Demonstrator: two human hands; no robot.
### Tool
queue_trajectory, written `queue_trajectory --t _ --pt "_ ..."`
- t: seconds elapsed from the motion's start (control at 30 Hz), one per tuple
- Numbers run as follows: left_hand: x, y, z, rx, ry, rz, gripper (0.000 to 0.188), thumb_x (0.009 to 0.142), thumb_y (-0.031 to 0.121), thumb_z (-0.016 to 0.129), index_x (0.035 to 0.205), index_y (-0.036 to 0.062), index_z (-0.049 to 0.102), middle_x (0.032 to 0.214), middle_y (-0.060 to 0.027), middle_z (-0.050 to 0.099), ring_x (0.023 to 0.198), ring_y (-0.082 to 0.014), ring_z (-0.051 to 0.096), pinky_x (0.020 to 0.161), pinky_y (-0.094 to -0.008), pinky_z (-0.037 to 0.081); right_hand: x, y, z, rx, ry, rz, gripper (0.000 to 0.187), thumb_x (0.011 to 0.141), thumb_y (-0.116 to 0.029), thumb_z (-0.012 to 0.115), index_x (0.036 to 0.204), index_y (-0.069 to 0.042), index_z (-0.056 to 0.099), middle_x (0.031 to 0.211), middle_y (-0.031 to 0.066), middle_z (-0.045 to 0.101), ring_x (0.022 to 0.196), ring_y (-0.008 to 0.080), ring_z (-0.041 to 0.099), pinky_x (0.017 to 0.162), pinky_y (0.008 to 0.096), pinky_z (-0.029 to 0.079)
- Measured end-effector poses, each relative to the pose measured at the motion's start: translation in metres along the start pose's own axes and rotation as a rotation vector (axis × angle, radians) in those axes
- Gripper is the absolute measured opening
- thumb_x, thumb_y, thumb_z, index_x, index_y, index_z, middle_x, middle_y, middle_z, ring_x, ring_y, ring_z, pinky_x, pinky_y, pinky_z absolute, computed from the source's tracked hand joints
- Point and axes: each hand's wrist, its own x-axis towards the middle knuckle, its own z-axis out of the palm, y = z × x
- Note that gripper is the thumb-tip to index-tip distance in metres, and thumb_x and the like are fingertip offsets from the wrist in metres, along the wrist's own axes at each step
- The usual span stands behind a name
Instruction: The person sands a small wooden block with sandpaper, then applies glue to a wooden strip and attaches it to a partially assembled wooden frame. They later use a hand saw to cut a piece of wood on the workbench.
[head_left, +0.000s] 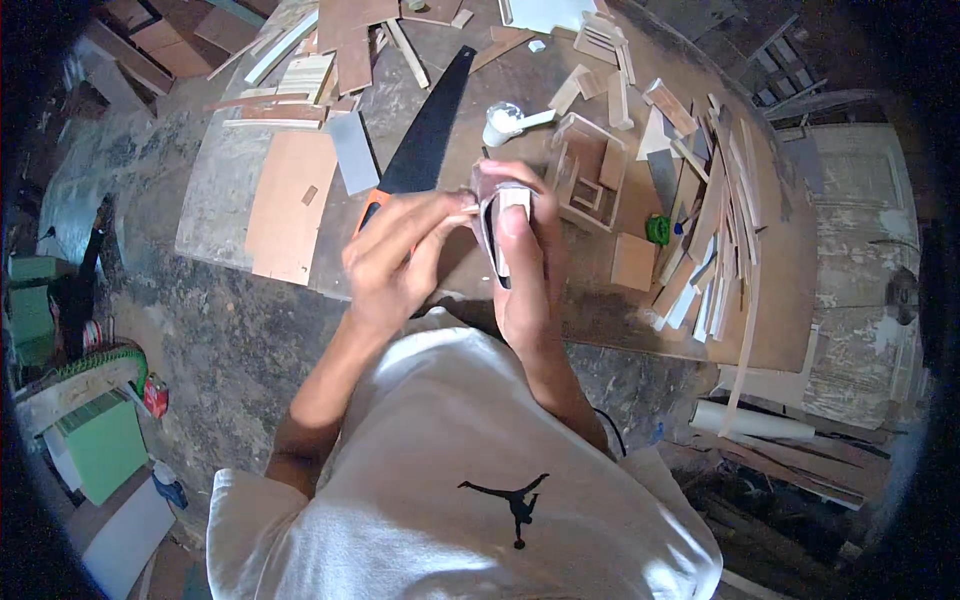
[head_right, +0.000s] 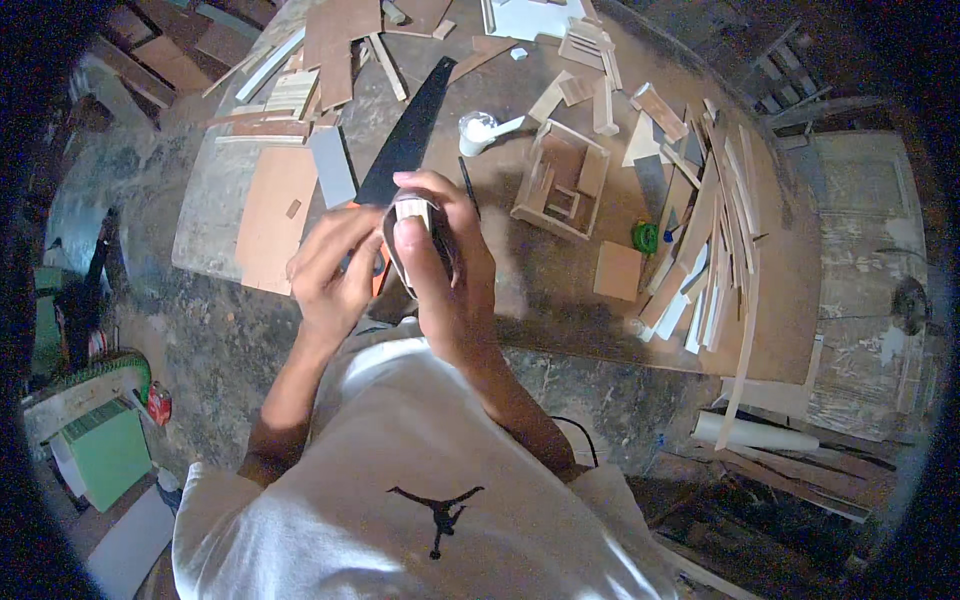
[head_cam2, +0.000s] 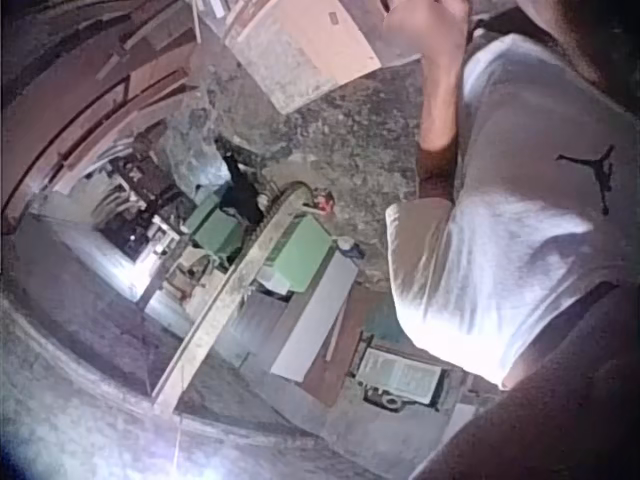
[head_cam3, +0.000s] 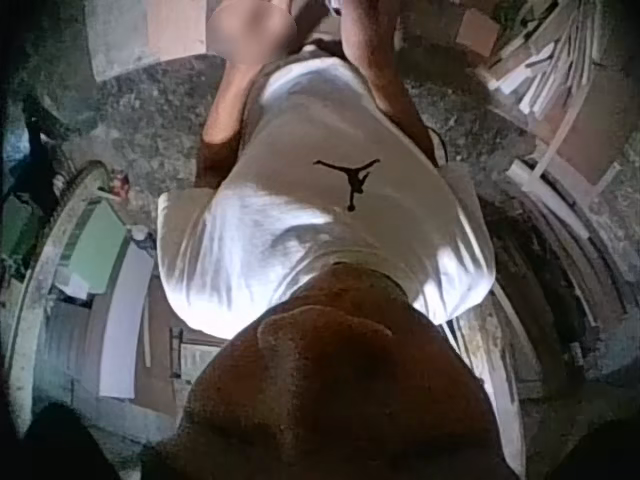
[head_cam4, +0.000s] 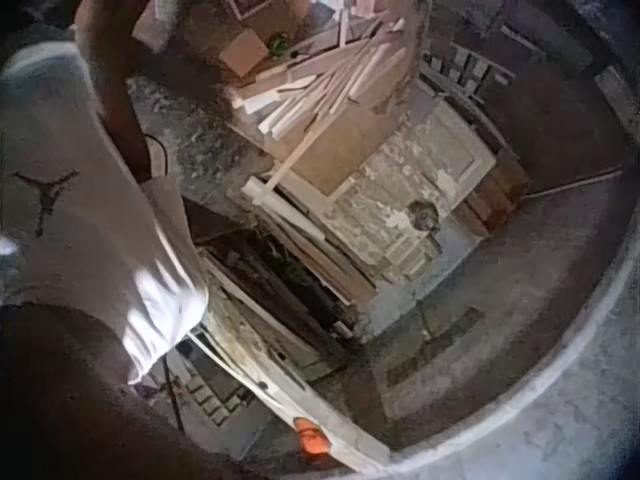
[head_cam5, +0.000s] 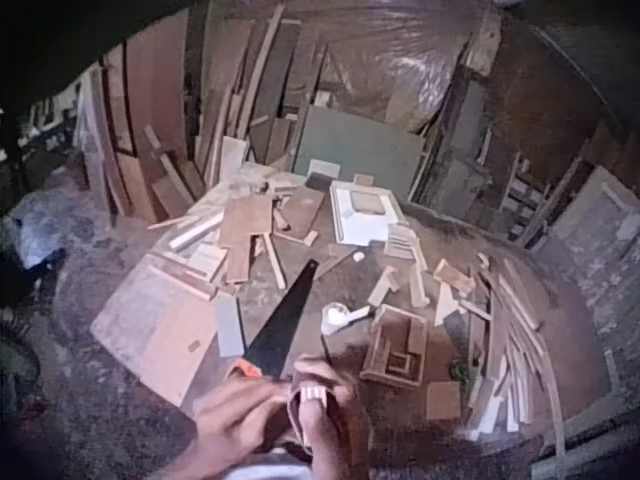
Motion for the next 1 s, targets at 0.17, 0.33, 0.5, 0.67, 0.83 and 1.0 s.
queue_trajectory --t 0.17,0.33,0.5,0.67,0.83,1.0 --pt "0.0 -0.003 -0.001 0.028 -0.03 0.029 0.019 0.079 -0.004 0.072 0.098 0.0002 0.073 0.093 -0.0122 0.073 0.084 -0.0238 0.07 0.075 -0.0321 0.055 -0.001 0.009 -0.006 -0.03 -0.027 0.089 0.027 0.102 -0.02 0.051 0.121 -0.001 0.055 0.113 0.007 0.057 0.1 0.0117 0.053 0.09 0.0276 0.043" --pt "-0.001 0.008 -0.004 0.007 -0.005 0.016 0.019 0.079 -0.005 0.071 0.097 0.0006 0.073 0.091 -0.0114 0.072 0.083 -0.0229 0.07 0.073 -0.0321 0.055 -0.002 0.013 -0.009 -0.192 -0.069 0.046 0.033 0.102 -0.024 0.05 0.125 -0.001 0.052 0.118 0.0096 0.056 0.103 0.0135 0.053 0.093 0.0289 0.042" --pt "0.001 0.006 -0.003 0.012 -0.038 0.021 0.02 0.078 -0.006 0.07 0.096 0.0004 0.073 0.091 -0.0119 0.072 0.083 -0.0228 0.07 0.073 -0.032 0.055 -0.002 0.009 0.001 0.023 0.062 0.006 0.029 0.103 -0.022 0.046 0.124 -0.002 0.053 0.11 0.0043 0.056 0.09 0.01 0.049 0.08 0.0242 0.042" --pt "0.003 0.003 -0.001 0.04 -0.072 0.045 0.021 0.078 -0.007 0.07 0.097 0.0002 0.073 0.091 -0.0123 0.072 0.083 -0.0237 0.069 0.073 -0.0328 0.055 -0.002 0.009 -0.006 0.008 0.036 0.078 0.031 0.103 -0.024 0.048 0.124 -0.001 0.054 0.111 0.0042 0.056 0.092 0.0089 0.049 0.084 0.0245 0.042" --pt "0.002 0.005 0.001 0.007 -0.056 0.042 0.021 0.077 -0.007 0.071 0.098 -0.0004 0.073 0.093 -0.0123 0.072 0.084 -0.0236 0.069 0.074 -0.0322 0.055 0.0 0.01 -0.006 -0.012 0.035 0.074 0.031 0.103 -0.024 0.048 0.124 -0.002 0.054 0.109 0.0037 0.056 0.092 0.0088 0.05 0.083 0.0246 0.042" --pt "0.004 0.008 0.002 -0.024 -0.022 0.046 0.021 0.077 -0.008 0.071 0.097 -0.0022 0.072 0.093 -0.0125 0.072 0.083 -0.023 0.07 0.073 -0.0321 0.055 0.002 0.01 -0.009 -0.113 0.0 0.027 0.03 0.103 -0.022 0.049 0.124 0.0 0.053 0.11 0.0051 0.057 0.094 0.0096 0.051 0.085 0.0255 0.042"
